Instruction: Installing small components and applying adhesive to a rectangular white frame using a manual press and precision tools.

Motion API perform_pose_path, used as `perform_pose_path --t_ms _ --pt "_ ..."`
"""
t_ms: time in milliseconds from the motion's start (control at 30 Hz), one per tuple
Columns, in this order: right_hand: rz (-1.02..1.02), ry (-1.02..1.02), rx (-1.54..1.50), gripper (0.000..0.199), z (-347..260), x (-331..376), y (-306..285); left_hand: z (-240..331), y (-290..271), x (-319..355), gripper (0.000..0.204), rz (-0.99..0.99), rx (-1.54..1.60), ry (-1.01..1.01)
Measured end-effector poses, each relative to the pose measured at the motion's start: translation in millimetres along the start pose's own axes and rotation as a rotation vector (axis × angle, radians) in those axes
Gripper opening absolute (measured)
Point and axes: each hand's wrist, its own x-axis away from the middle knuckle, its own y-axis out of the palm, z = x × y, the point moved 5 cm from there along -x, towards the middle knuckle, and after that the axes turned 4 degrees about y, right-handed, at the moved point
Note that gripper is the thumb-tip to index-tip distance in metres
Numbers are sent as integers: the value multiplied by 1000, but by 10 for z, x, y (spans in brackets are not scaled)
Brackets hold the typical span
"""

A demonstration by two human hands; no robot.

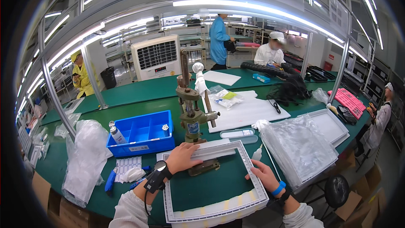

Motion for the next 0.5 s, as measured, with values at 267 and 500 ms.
perform_pose_path --t_ms 267,500 --pt "19 4 -10 48 78 -4 -61 728 -228 335 62 68 36 152" --pt "212 -38 -64 35 -34 -43 -165 1454 -66 854 69 -220 308 253"
